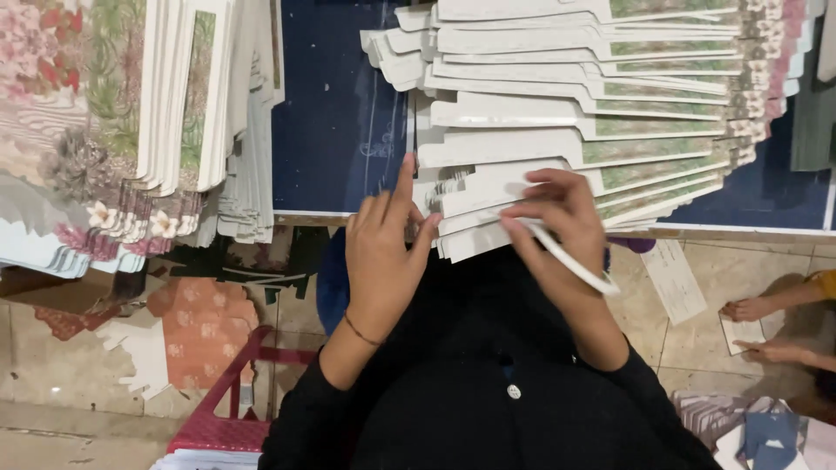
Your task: Applying strips of double-sided adhesive tape to the edges of decorative paper cards in a stack.
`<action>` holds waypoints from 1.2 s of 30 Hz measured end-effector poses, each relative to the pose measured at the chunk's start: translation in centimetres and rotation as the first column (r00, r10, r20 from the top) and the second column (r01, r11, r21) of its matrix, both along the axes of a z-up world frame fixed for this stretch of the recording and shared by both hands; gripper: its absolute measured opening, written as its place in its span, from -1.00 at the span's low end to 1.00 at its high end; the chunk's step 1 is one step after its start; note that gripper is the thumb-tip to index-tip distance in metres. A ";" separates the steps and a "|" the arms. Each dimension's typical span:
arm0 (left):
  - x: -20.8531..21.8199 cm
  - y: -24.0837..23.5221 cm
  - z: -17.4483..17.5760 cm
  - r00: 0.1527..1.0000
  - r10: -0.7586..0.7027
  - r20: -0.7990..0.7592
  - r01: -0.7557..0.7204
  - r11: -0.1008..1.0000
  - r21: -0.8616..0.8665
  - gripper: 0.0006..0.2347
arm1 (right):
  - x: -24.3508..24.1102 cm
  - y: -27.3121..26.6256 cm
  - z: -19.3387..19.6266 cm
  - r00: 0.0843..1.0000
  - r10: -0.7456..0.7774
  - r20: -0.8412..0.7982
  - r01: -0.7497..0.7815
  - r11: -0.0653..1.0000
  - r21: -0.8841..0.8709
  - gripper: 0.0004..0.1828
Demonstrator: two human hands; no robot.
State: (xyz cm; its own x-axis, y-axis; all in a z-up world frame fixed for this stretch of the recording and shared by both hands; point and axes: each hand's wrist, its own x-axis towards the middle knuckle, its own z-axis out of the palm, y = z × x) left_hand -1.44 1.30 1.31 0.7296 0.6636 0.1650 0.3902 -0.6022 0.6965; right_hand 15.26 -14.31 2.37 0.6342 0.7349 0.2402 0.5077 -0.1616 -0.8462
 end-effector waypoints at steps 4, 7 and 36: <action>-0.8 0.6 -0.9 0.999 -0.020 0.049 0.024 0.995 -0.100 -0.39 | -1.5 1.7 0.2 0.999 0.046 -0.013 -0.046 0.999 -0.013 -0.90; -1.0 0.8 -1.6 0.998 -0.044 0.042 0.050 0.987 -0.155 -0.31 | -2.1 2.6 -0.1 0.995 0.098 -0.022 -0.099 0.993 -0.062 -0.89; 3.1 -2.3 -1.0 0.991 0.057 -0.121 -0.033 0.981 0.190 0.03 | 5.9 -3.8 0.1 0.947 -0.210 0.242 0.256 0.950 -0.179 -0.82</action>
State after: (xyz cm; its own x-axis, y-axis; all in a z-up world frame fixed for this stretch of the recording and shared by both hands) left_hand 1.65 -0.95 0.28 0.7226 0.6621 0.1988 0.4967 -0.6973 0.5168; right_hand 21.15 -18.09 2.50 0.7427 0.6208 0.2510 0.6024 -0.4557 -0.6554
